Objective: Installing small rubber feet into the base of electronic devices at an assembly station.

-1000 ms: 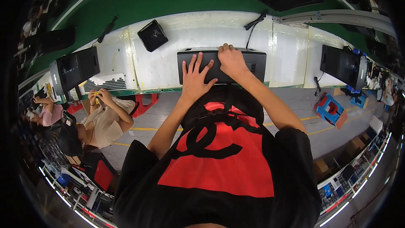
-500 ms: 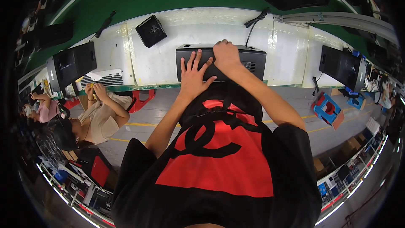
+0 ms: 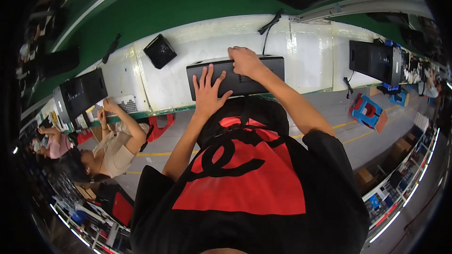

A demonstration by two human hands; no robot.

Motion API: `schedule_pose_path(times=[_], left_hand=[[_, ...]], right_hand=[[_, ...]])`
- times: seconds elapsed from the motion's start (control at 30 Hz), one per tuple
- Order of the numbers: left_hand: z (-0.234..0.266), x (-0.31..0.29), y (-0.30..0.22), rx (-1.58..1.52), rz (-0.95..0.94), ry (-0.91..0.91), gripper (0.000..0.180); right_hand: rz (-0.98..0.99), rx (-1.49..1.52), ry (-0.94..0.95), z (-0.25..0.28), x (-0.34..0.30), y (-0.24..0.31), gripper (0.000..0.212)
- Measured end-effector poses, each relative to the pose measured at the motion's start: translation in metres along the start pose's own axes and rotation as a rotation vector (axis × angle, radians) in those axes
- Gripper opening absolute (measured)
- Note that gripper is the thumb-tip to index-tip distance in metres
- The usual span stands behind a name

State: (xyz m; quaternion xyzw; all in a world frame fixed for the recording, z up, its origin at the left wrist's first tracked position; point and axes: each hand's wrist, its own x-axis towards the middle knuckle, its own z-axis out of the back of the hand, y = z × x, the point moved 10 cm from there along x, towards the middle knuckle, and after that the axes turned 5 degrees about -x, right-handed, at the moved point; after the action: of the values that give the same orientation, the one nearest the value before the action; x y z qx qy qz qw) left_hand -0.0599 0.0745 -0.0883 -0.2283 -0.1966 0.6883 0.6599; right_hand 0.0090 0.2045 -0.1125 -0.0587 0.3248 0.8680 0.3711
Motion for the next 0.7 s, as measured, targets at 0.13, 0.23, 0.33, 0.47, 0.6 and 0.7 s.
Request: schedule_pose_path(times=[0.13,0.23,0.33,0.47,0.6,0.7], left_hand=[[0.001,-0.004,-0.001,-0.003,-0.012,-0.006,0.063],[0.011,-0.007,0.000,-0.001,-0.049,0.042,0.064],[0.033,-0.026,0.041,-0.312,0.173,-0.178,0.074],[-0.003,-0.057,0.083,-0.772,0.506,-0.250,0.077],[-0.057,-0.073,0.123,-1.092,0.748,-0.439,0.070],[-0.070,-0.134,0.191,-0.847,0.924,-0.743,0.060]], right_hand=[[0.017,-0.025,0.032,-0.004,0.002,0.003,0.022],[0.132,0.009,0.018,-0.005,-0.006,-0.018,0.018],[-0.120,0.373,0.200,-0.009,-0.032,-0.122,0.029],[-0.303,1.268,-0.055,-0.027,-0.081,-0.223,0.045],[-0.396,1.412,-0.269,-0.085,-0.069,-0.236,0.046],[-0.536,1.660,-0.230,-0.121,-0.037,-0.223,0.045]])
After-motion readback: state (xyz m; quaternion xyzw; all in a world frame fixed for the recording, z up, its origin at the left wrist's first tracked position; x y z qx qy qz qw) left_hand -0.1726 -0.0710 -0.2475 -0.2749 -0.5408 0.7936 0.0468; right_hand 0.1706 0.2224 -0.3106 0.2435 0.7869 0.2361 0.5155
